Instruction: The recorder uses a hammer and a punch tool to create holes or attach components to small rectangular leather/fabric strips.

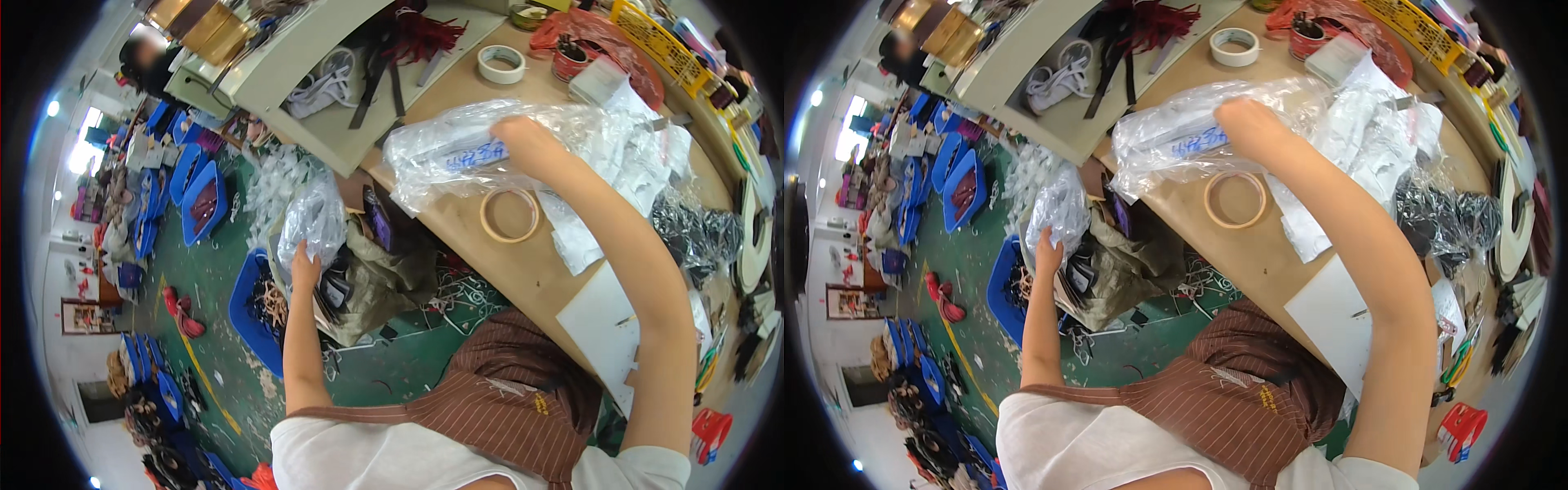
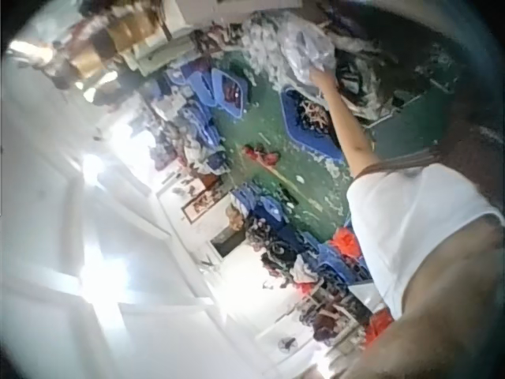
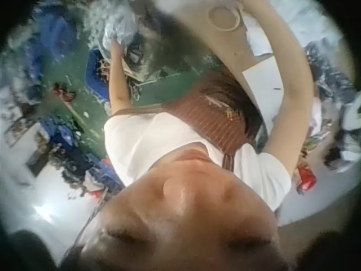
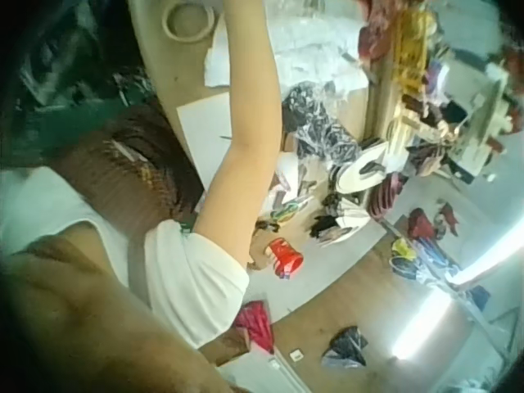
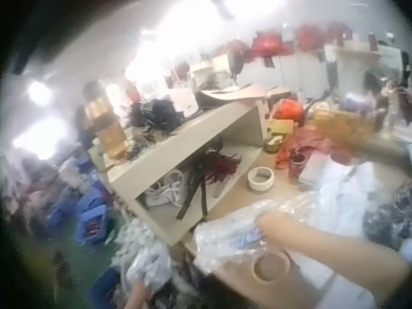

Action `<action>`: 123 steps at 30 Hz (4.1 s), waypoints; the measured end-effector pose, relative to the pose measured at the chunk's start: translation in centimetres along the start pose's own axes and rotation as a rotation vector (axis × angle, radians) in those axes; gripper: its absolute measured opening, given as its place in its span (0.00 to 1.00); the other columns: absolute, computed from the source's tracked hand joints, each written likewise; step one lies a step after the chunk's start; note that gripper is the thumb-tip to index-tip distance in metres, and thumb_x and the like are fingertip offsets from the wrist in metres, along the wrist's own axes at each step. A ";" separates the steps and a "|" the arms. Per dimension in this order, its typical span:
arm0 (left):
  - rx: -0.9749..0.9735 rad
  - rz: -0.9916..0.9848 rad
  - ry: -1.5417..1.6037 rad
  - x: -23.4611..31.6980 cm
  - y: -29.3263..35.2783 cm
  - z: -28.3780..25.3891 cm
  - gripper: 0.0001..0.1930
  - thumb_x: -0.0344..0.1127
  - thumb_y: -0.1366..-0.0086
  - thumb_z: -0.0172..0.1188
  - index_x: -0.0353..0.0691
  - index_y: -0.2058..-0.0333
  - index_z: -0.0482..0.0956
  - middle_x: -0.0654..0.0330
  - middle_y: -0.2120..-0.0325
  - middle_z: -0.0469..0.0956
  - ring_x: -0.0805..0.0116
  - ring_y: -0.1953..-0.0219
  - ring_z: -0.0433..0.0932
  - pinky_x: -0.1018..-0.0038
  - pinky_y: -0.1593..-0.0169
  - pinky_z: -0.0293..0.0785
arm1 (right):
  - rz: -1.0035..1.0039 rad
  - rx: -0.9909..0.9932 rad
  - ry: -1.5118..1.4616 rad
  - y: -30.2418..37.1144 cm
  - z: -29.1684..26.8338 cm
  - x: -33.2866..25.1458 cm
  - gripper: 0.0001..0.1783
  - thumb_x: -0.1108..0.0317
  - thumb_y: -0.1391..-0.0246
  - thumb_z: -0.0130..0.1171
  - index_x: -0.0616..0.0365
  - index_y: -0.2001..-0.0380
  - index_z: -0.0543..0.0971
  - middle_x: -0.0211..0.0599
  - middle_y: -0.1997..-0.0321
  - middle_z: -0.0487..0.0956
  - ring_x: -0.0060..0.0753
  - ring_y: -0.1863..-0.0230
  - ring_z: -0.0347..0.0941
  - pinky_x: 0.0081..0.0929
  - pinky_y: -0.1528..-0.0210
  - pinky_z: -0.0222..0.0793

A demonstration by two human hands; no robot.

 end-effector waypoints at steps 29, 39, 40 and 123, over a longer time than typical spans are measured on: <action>0.154 0.990 0.004 41.2 0.1 -7.0 0.06 0.32 0.40 0.55 0.41 0.65 0.78 0.60 0.64 0.80 0.64 0.60 0.79 0.60 0.40 0.60 | 0.084 0.465 -0.302 -2.6 -0.2 0.0 0.15 0.60 0.38 0.48 0.60 0.58 0.76 0.52 0.58 0.78 0.56 0.55 0.72 0.43 0.51 0.66; 0.214 0.830 0.017 41.9 -2.1 -4.7 0.22 0.31 0.45 0.62 0.42 0.50 0.73 0.59 0.52 0.77 0.63 0.52 0.76 0.57 0.40 0.56 | 0.078 0.217 -0.418 -2.6 -2.8 2.1 0.12 0.66 0.43 0.56 0.62 0.61 0.81 0.46 0.61 0.81 0.42 0.59 0.77 0.32 0.54 0.71; 0.209 0.808 0.026 42.0 -2.4 -4.7 0.24 0.32 0.45 0.63 0.41 0.49 0.72 0.58 0.52 0.77 0.61 0.51 0.76 0.58 0.41 0.56 | 0.089 0.221 -0.418 -2.5 -2.7 2.6 0.12 0.66 0.43 0.56 0.62 0.61 0.81 0.46 0.61 0.81 0.42 0.59 0.77 0.32 0.54 0.71; 0.310 -0.408 0.159 -2.4 -14.5 -3.6 0.17 0.53 0.37 0.52 0.52 0.65 0.85 0.52 0.67 0.81 0.51 0.59 0.80 0.54 0.50 0.70 | 0.101 -0.039 0.208 8.9 5.7 -16.0 0.61 0.61 0.69 0.76 0.46 0.32 0.52 0.59 0.27 0.38 0.65 0.28 0.35 0.60 0.33 0.39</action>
Point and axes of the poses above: each hand's wrist, its own y-axis away from the middle knuckle, its own z-axis out of the palm, x = y × z, the point moved 1 cm from there along -y, towards the middle knuckle
